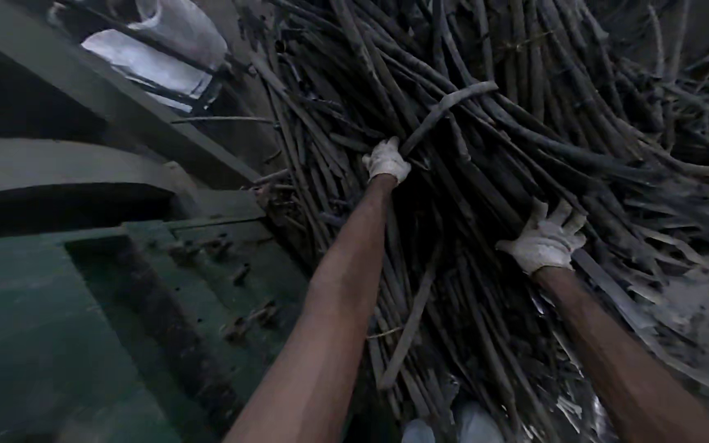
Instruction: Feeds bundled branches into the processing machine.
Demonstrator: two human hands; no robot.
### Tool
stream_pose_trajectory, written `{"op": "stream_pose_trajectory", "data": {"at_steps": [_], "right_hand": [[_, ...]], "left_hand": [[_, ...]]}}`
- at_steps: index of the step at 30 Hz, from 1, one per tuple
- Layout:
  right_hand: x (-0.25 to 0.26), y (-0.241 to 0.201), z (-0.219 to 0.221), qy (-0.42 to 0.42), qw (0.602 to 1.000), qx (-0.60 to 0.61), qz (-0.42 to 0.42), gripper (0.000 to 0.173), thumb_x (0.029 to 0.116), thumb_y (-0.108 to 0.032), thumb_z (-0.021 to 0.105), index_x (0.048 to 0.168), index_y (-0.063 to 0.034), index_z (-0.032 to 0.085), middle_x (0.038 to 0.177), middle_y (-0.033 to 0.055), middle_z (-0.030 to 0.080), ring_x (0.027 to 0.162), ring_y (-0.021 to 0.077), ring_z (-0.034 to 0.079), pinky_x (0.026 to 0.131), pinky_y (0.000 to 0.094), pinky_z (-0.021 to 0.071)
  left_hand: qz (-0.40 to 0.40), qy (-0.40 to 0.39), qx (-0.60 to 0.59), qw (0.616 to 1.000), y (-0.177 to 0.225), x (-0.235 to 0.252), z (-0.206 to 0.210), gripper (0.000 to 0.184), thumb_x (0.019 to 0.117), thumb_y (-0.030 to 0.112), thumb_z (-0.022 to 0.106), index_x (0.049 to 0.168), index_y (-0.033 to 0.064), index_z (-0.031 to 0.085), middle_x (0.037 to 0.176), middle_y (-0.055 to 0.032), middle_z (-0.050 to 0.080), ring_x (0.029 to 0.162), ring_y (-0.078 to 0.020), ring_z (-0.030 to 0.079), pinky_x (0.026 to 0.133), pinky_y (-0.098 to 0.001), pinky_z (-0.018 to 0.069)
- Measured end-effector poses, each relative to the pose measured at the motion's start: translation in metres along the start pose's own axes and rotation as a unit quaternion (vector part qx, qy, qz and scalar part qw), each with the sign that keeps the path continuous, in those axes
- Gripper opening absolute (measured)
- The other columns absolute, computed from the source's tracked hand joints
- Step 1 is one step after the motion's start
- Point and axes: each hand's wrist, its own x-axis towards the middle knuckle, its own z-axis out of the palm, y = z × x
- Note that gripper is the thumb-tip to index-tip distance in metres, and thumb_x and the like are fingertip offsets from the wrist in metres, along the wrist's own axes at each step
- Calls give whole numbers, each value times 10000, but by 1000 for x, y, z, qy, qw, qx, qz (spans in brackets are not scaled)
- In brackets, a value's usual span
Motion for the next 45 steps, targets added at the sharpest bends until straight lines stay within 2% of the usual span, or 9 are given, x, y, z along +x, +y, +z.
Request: {"op": "stream_pose_trajectory", "data": {"at_steps": [9,12,15,17,25,32,36,40,45], "right_hand": [[19,22,-22,-22,1000,-9,-18,1488,369,-648,959,1624,-335,225,1684,208,176,1487,544,229,974,779,409],[20,38,-32,-14,1000,-10,-24,1544,289,-636,970,1612,-421,204,1691,169,181,1476,528,264,987,778,408],[1,69,-36,-15,999,-16,-39,1508,336,-622,969,1625,-368,229,1705,138,174,1497,513,239,1017,777,385],[-32,93,-34,-6,999,-10,-46,1430,392,-591,965,1618,-353,268,1709,101,189,1504,480,250,1053,749,363],[-236,178,4,34,993,-3,-114,1149,503,-650,895,1523,-369,447,1470,90,567,1341,395,519,1081,690,398],[-361,201,-4,39,977,-19,-208,960,557,-362,926,1440,-394,550,1331,90,659,1225,423,596,961,717,447],[-356,166,-30,63,964,-43,-254,958,621,-267,885,1476,-454,494,1357,29,644,1233,365,600,985,680,457],[-311,105,-29,0,971,-59,-231,938,708,-271,848,1531,-439,431,1445,80,585,1325,389,534,1104,682,374],[-300,48,0,-60,987,-71,-134,1110,531,-303,922,1515,-433,425,1383,195,579,1296,488,497,1077,780,301]], "left_hand": [[-38,-17,1,999,34,-48,-16,656,801,394,745,1434,353,578,1531,-105,497,1381,-435,453,941,-761,430],[-18,16,-16,1000,36,-92,-24,580,820,358,712,1390,387,609,1488,-55,534,1348,-396,482,944,-721,441],[34,61,-85,994,32,-146,-27,431,864,277,697,1294,302,683,1396,-34,603,1295,-333,546,982,-584,526],[74,66,-121,988,20,-194,-26,363,892,254,700,1255,247,699,1354,-48,626,1257,-326,568,974,-558,532],[57,8,-46,997,-58,-425,-58,293,799,324,718,1087,331,769,1165,87,717,1144,-180,647,906,-438,573],[49,77,-56,994,-123,-589,-97,237,723,332,764,921,206,796,925,14,747,927,-210,705,748,-424,589],[-10,70,-59,996,-148,-585,-93,288,731,309,777,1000,210,798,998,6,748,985,-225,698,791,-451,592],[-83,-2,-56,995,-168,-507,-45,334,844,363,710,1159,261,755,1183,0,714,1138,-238,654,918,-491,564],[-142,-124,-58,980,-189,-456,-22,390,874,388,664,1240,260,711,1219,-49,712,1145,-274,668,934,-576,542]]}}
